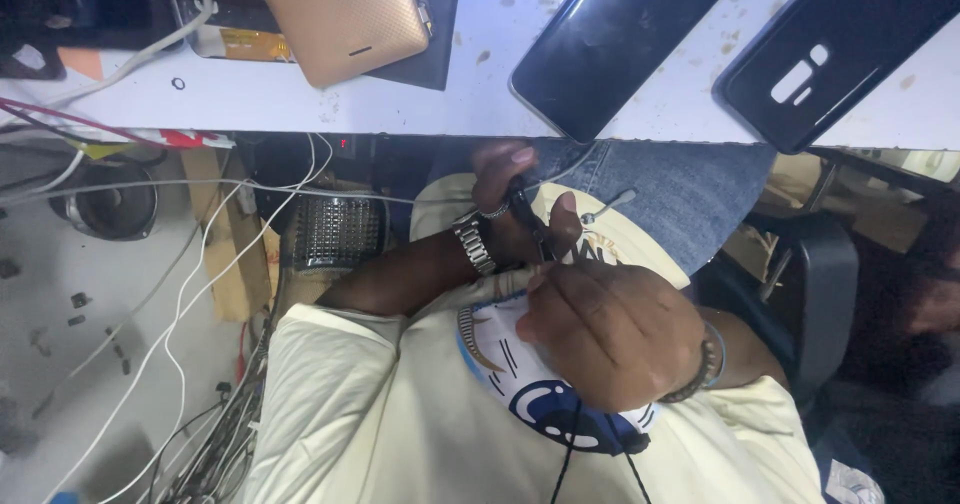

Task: Diagnosing a charging port issue on a smartphone by repeatedly testing the connection with a USB cable

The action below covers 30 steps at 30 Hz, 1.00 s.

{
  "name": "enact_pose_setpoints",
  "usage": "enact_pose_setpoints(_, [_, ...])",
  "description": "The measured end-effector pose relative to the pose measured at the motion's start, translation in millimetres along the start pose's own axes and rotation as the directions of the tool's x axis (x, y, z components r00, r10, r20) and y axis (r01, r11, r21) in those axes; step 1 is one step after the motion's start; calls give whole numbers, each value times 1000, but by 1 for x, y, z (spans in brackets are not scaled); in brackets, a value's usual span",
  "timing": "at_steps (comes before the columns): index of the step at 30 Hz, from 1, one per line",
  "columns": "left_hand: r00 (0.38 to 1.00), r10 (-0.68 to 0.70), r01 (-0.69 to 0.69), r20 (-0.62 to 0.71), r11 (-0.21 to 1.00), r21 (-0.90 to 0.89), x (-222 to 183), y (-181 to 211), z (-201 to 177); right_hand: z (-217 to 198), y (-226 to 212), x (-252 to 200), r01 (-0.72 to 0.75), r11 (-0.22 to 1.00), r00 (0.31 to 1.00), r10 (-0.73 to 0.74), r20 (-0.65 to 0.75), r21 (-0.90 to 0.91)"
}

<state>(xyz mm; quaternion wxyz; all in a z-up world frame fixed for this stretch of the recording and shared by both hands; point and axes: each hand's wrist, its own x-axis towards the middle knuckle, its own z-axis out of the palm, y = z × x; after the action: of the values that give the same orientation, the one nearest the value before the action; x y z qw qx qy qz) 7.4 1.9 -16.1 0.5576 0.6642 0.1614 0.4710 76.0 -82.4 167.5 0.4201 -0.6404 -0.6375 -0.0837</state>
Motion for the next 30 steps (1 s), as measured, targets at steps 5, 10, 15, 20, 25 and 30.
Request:
enact_pose_setpoints(5, [998,59,-59,2,987,148,0,6,-4,15,-1,-31,-125,986,991,129,-33,113])
enact_pose_setpoints(10, [998,-38,43,-53,995,95,-15,-4,-4,26,-5,-46,-128,988,988,135,-81,92])
enact_pose_setpoints(15, [997,64,-63,-38,998,20,-7,-9,-5,25,-2,-35,-45,992,996,54,-75,115])
enact_pose_setpoints(20, [997,63,-61,51,998,-34,2,-6,-11,31,-1,-39,9,994,996,0,-88,108])
enact_pose_setpoints(25, [995,68,-65,74,997,-46,8,-2,-7,29,-7,-45,14,1000,994,-15,-107,-9])
enact_pose_setpoints(30, [988,55,-62,148,997,49,7,0,-12,30,-10,-56,-1,1000,994,0,-113,-11])
